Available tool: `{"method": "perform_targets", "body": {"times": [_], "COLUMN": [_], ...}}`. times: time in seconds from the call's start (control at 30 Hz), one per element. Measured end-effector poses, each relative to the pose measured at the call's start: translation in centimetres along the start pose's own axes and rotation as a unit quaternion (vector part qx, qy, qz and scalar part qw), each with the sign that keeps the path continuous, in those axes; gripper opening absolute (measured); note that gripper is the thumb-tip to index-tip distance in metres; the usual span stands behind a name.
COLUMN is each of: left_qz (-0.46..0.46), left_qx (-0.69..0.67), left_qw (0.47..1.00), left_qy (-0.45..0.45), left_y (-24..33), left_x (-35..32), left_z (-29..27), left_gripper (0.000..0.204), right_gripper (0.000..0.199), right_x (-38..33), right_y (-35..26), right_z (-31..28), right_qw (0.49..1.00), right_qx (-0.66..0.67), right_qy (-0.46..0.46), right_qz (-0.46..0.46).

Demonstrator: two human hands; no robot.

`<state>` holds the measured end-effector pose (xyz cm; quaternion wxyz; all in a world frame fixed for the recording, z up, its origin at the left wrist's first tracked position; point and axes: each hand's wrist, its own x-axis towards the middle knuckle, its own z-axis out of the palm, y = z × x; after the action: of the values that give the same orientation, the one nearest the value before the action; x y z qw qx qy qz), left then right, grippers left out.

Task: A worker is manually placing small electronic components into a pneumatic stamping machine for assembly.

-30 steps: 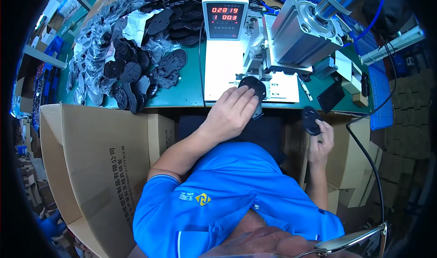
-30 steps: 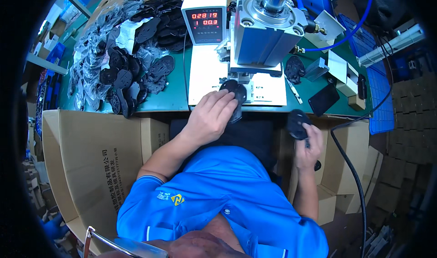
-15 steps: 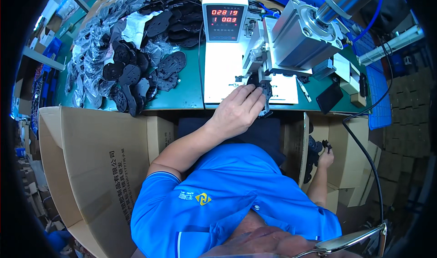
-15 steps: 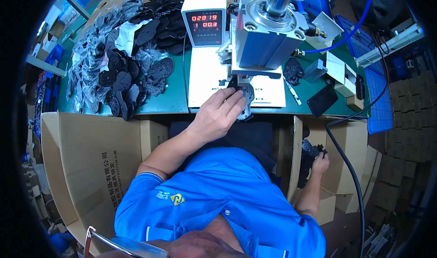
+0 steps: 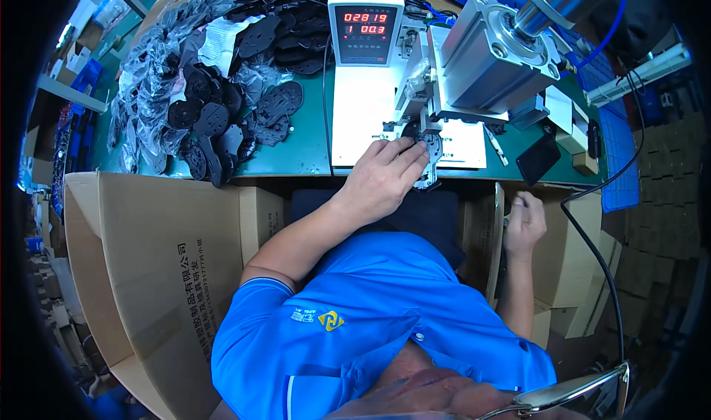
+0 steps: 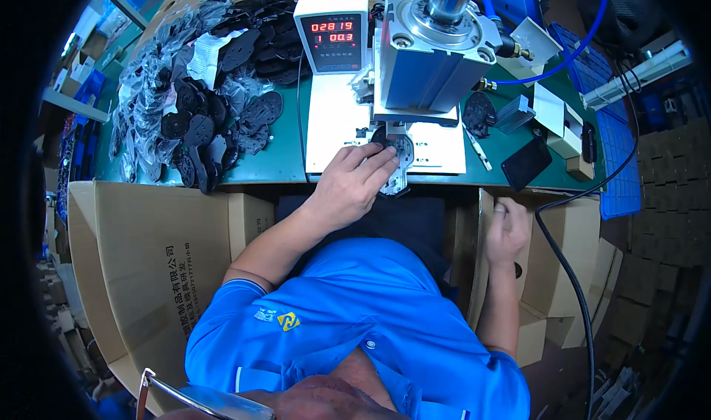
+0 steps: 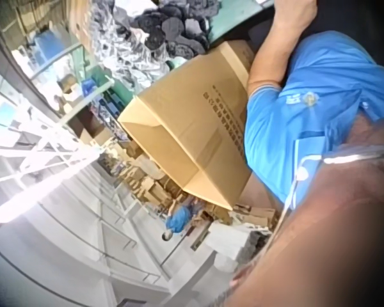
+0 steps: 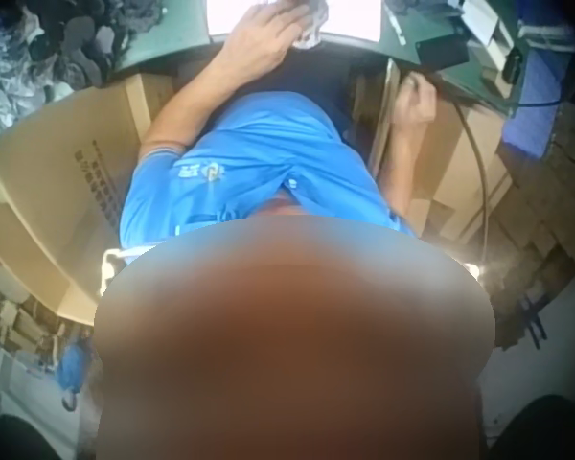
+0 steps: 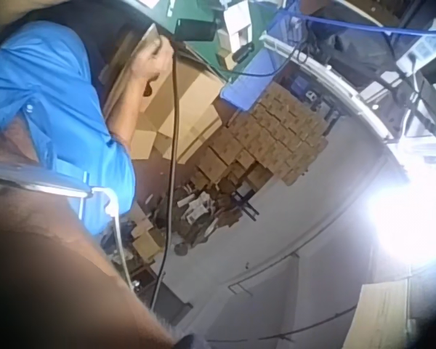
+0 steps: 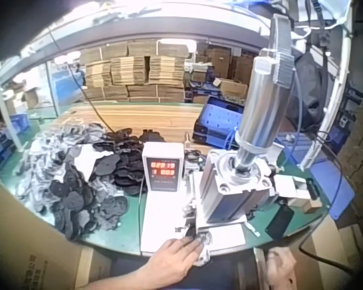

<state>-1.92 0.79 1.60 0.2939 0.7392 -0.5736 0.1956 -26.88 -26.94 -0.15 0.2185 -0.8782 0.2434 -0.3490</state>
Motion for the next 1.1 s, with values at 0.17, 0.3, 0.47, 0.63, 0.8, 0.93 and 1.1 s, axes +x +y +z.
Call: {"method": "perform_targets", "body": {"times": [0.17, 0.3, 0.47, 0.63, 0.8, 0.93, 1.1], "left_qz": [-0.012, -0.041, -0.036, -0.169, -0.334, -0.449, -0.399], "left_qx": [-0.002, 0.000, -0.128, 0.028, 0.270, 0.214, 0.219], "left_qw": [1.000, 0.999, 0.990, 0.983, 0.902, 0.854, 0.886], "left_qy": [-0.027, -0.028, -0.042, 0.071, -0.043, -0.154, -0.092], "left_y": [0.1, 0.4, -0.5, -6.4, -12.6, -14.9, -16.4], "left_x": [-0.3, -0.6, -1.0, -2.4, -4.8, -3.9, -4.0], "left_z": [-0.3, -0.8, -2.1, -5.5, -8.1, -8.6, -7.8], "left_gripper": [0.043, 0.050, 0.058, 0.052, 0.066, 0.065, 0.049], "right_gripper": [0.035, 0.054, 0.066, 0.065, 0.059, 0.058, 0.060], "right_x": [3.4, 4.7, 3.8, 3.5, 3.3, 3.3, 3.1], "right_y": [-8.7, -10.8, -9.6, -9.5, -9.6, -9.7, -9.7], "right_z": [4.9, 8.5, 10.1, 10.9, 11.3, 11.5, 11.4], "right_qw": [0.971, 0.955, 0.960, 0.962, 0.965, 0.965, 0.966], "right_qx": [0.066, 0.105, 0.091, 0.099, 0.106, 0.109, 0.111], "right_qy": [-0.104, -0.151, -0.138, -0.125, -0.107, -0.103, -0.106], "right_qz": [-0.203, -0.234, -0.225, -0.223, -0.215, -0.215, -0.206]}}
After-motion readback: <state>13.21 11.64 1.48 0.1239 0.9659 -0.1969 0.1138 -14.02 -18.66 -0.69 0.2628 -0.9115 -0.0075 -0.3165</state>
